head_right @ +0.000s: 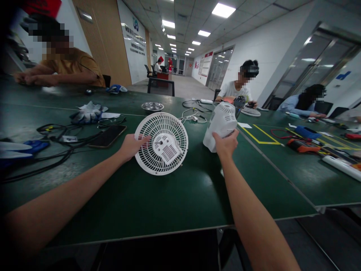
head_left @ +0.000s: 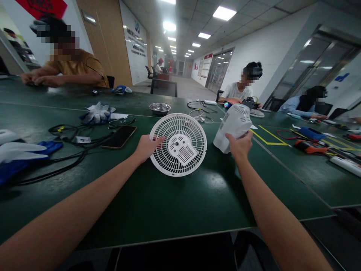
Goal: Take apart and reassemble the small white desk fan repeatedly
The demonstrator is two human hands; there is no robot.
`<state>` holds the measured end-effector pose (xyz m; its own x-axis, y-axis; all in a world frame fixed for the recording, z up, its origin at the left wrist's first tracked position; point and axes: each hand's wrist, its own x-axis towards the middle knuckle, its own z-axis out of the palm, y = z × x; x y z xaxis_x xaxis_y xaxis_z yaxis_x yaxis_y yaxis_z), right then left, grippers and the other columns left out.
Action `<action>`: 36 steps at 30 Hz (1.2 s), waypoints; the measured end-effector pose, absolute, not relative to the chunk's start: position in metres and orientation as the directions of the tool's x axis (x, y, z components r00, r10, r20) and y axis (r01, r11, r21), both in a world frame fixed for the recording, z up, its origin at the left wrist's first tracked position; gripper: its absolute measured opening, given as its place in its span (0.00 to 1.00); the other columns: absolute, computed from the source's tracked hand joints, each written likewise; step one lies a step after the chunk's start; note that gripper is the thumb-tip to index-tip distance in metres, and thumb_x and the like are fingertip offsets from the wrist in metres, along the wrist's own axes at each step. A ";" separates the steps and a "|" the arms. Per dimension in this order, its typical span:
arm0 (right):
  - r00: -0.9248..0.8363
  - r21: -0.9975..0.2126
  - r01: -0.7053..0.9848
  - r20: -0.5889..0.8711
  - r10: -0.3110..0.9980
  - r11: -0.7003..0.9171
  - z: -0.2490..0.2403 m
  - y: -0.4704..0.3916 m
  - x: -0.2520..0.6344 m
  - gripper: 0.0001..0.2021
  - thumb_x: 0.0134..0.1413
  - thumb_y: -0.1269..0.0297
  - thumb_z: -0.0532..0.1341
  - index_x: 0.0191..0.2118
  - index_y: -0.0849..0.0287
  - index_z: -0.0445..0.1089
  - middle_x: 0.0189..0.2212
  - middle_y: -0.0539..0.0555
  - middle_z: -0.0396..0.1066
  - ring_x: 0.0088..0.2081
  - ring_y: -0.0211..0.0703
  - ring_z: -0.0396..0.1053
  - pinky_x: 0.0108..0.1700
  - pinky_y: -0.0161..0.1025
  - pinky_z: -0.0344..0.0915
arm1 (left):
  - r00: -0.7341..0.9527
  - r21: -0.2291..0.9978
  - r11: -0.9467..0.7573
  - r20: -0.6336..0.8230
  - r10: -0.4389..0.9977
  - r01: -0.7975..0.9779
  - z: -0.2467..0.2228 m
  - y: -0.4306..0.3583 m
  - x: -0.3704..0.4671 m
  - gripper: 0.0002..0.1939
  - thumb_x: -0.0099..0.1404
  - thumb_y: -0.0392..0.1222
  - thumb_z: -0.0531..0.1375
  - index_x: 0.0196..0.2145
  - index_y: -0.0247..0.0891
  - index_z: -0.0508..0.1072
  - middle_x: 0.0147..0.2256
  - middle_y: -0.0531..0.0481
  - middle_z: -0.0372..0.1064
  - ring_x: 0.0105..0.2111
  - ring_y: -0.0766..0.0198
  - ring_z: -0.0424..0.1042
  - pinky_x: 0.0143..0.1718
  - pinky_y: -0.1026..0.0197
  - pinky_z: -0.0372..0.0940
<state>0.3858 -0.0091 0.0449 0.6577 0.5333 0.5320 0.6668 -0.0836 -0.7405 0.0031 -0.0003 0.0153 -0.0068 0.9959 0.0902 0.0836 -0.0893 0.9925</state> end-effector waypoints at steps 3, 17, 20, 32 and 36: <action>0.688 -0.783 0.614 0.470 0.554 -0.098 0.044 -0.007 0.393 0.40 0.35 0.54 0.71 0.56 0.58 0.58 0.50 0.65 0.72 0.51 0.64 0.72 0.55 0.57 0.64 | -0.033 0.990 -0.090 0.094 0.995 0.109 0.017 -0.001 0.005 0.09 0.61 0.43 0.69 0.34 0.34 0.79 0.31 0.43 0.80 0.29 0.56 0.79 0.31 0.56 0.74; 0.539 -0.684 0.683 0.708 0.456 0.256 0.035 0.007 0.409 0.42 0.44 0.51 0.69 0.62 0.60 0.53 0.57 0.66 0.65 0.57 0.59 0.68 0.58 0.55 0.64 | -0.037 0.985 -0.089 0.095 0.995 0.147 0.013 0.001 0.002 0.07 0.62 0.42 0.68 0.35 0.35 0.79 0.32 0.44 0.80 0.29 0.56 0.79 0.31 0.56 0.73; 0.544 -0.666 0.705 0.728 0.417 0.245 0.033 0.008 0.412 0.43 0.45 0.51 0.69 0.64 0.58 0.50 0.57 0.66 0.65 0.53 0.58 0.71 0.55 0.56 0.66 | -0.035 0.988 -0.095 0.099 0.994 0.122 0.012 0.003 0.003 0.07 0.62 0.42 0.69 0.35 0.34 0.79 0.32 0.44 0.79 0.30 0.57 0.79 0.31 0.56 0.74; 0.331 -0.518 0.781 0.817 0.473 0.348 0.051 -0.024 0.349 0.41 0.41 0.49 0.71 0.60 0.59 0.59 0.51 0.63 0.69 0.47 0.56 0.71 0.51 0.53 0.68 | -0.029 0.988 -0.074 0.079 0.996 0.135 0.015 0.001 0.003 0.10 0.62 0.44 0.68 0.36 0.33 0.79 0.32 0.42 0.79 0.30 0.55 0.79 0.32 0.54 0.74; 0.268 -0.607 0.750 0.641 0.719 0.262 0.031 -0.019 0.326 0.39 0.43 0.48 0.70 0.59 0.61 0.61 0.47 0.62 0.73 0.39 0.51 0.72 0.46 0.50 0.70 | -0.041 0.986 -0.103 0.109 0.993 0.134 0.012 0.004 0.003 0.09 0.61 0.43 0.68 0.35 0.33 0.79 0.32 0.43 0.79 0.30 0.57 0.79 0.32 0.56 0.73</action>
